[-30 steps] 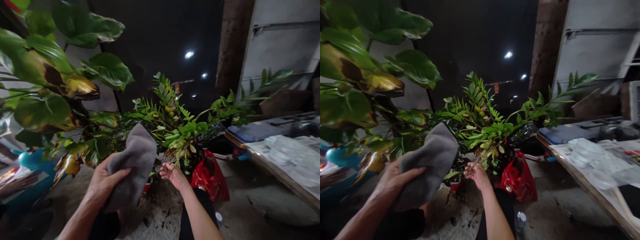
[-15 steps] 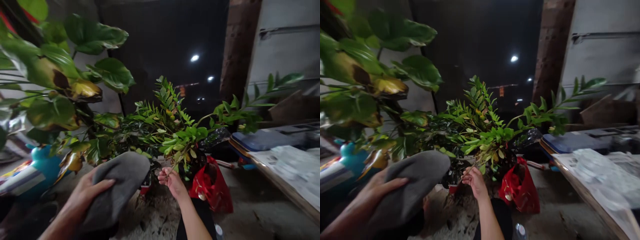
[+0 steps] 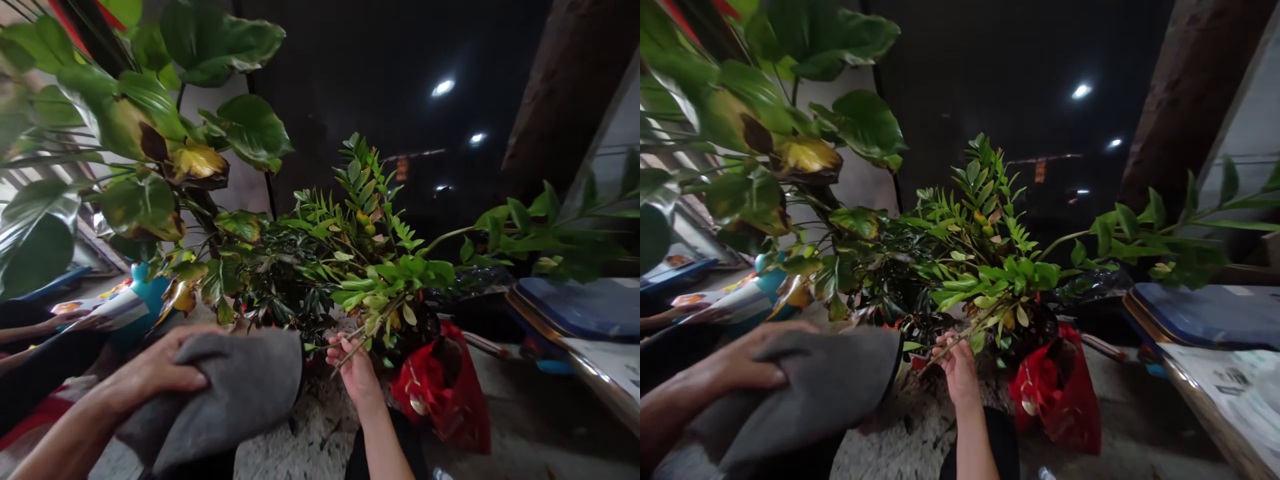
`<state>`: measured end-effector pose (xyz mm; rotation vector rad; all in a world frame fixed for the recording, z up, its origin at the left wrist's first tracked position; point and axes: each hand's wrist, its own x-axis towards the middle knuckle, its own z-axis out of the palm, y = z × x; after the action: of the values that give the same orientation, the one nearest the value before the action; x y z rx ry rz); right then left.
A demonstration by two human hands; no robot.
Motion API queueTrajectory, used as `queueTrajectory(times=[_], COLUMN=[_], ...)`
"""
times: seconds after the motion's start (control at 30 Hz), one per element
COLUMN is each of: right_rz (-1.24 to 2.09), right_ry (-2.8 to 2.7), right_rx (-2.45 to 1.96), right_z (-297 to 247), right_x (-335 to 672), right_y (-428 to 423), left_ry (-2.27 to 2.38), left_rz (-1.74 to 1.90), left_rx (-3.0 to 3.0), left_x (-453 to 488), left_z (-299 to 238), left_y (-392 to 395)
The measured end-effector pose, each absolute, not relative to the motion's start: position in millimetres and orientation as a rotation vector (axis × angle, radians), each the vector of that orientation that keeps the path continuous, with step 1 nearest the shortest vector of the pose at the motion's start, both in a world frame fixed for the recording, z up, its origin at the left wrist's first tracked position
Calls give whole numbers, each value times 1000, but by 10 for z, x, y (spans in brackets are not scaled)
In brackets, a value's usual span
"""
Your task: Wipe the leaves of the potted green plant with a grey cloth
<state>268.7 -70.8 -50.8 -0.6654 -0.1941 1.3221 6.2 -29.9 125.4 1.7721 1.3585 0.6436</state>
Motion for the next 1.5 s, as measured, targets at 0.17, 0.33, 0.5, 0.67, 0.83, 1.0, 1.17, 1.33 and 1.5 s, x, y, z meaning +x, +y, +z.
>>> queueTrajectory(times=[0.17, 0.33, 0.5, 0.67, 0.83, 1.0, 1.17, 1.33, 1.5], right_rz=[1288, 1211, 1113, 1027, 942, 934, 608, 283, 565], right_ry=[-184, -184, -186, -177, -357, -211, -270, -462, -326], right_rx=[-702, -823, -964, -1100, -1148, -1455, -1685, -1621, -1367], right_z=[-544, -620, -591, -667, -710, -611, -521, 53, 606], right_x=[2694, 2727, 2721, 2392, 1933, 1865, 2004, 2176, 2075], right_y=[-736, -712, -846, -1231, -1312, -1267, -1303, -963, -466], left_ry=[1215, 1082, 837, 781, 574, 706, 628, 515, 1004], left_rz=[661, 195, 384, 741, 733, 663, 550, 693, 1180], left_rx=[1555, 2018, 1713, 1314, 1138, 917, 961, 1041, 904], left_x=[703, 959, 710, 833, 937, 950, 959, 756, 595], left_z=[1141, 830, 844, 371, 92, 17, -35, 13, -41], left_y=[-245, -195, -59, -142, -352, -450, -372, -100, 234])
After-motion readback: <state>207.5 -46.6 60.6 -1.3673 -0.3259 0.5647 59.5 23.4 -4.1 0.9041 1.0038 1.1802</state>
